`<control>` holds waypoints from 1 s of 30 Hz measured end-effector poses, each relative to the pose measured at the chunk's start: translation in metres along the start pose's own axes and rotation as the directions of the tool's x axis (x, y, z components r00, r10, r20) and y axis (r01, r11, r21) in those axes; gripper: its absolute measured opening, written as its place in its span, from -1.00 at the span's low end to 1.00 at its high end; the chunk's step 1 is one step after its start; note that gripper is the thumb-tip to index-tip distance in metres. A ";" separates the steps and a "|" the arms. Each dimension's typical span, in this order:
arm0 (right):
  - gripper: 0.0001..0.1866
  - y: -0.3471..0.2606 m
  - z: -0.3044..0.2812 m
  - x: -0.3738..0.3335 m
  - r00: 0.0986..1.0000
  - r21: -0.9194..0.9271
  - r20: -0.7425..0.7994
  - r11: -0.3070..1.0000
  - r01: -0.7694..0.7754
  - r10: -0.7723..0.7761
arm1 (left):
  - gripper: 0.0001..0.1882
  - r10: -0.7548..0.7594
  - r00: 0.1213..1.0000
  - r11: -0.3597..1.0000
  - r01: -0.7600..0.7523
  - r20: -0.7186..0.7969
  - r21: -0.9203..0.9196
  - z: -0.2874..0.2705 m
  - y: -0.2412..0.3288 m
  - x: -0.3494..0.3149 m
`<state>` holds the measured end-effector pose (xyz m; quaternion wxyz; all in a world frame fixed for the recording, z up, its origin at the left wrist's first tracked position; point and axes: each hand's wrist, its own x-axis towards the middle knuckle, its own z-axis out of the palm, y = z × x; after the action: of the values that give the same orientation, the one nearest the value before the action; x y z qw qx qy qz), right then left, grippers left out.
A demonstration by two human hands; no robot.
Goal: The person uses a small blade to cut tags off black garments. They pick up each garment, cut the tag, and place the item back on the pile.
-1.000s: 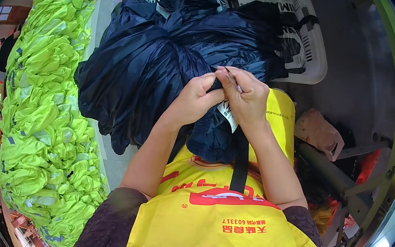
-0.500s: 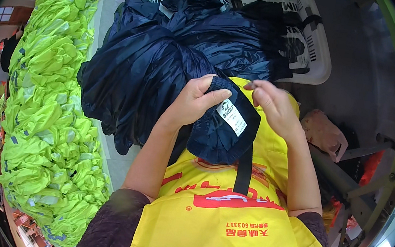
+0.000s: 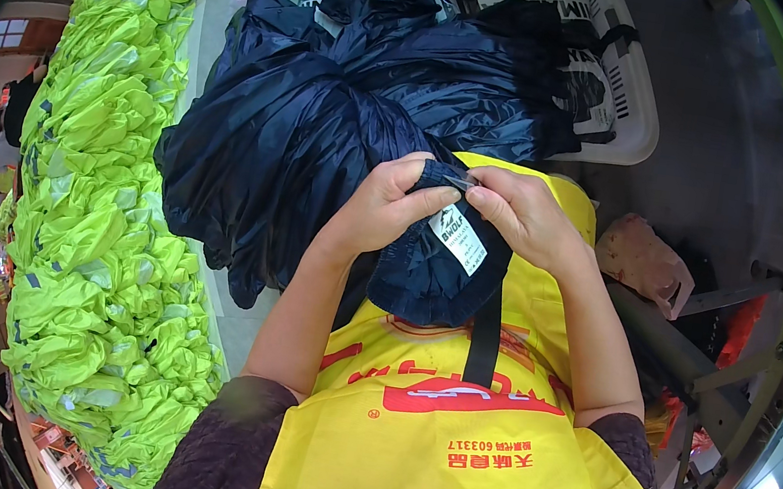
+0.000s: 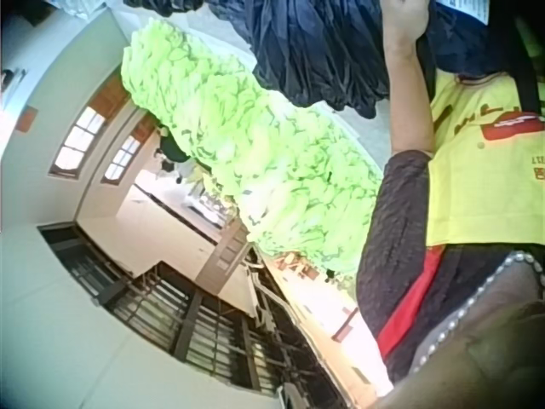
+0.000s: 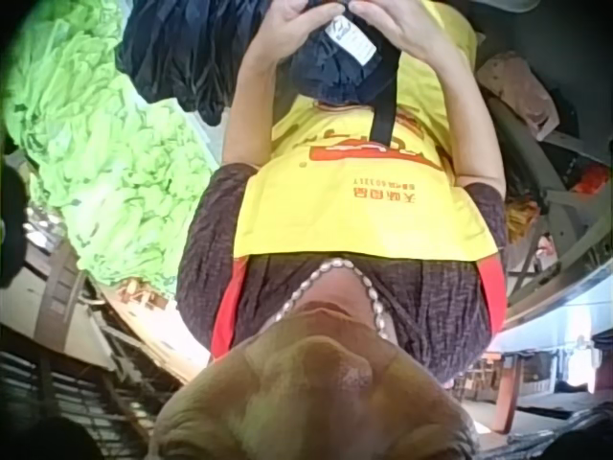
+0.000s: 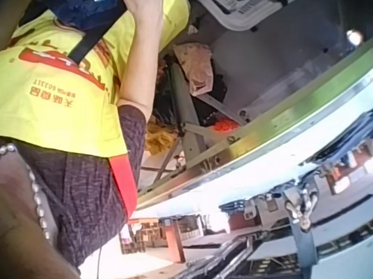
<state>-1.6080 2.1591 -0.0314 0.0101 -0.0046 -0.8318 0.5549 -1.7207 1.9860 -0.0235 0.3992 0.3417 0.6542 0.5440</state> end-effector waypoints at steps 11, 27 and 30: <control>-0.62 0.003 0.004 -0.005 0.984 0.205 0.032 0.963 -0.177 0.174 | -0.92 0.000 1.000 1.000 0.000 0.025 0.025 0.000 -0.002 -0.001; -0.62 0.010 0.007 -0.001 0.999 -0.017 -0.042 1.000 0.011 -0.012 | -0.87 0.022 0.997 0.994 -0.030 0.079 0.102 0.000 -0.006 -0.001; -0.60 0.018 0.012 -0.005 0.983 0.188 -0.080 0.970 -0.151 0.168 | -0.92 0.060 0.994 0.989 -0.071 0.086 0.130 -0.001 -0.006 -0.001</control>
<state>-1.6031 2.1550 -0.0527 0.0054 -0.0970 -0.7733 0.6266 -1.7211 1.9836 -0.0293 0.3839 0.4109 0.6605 0.4974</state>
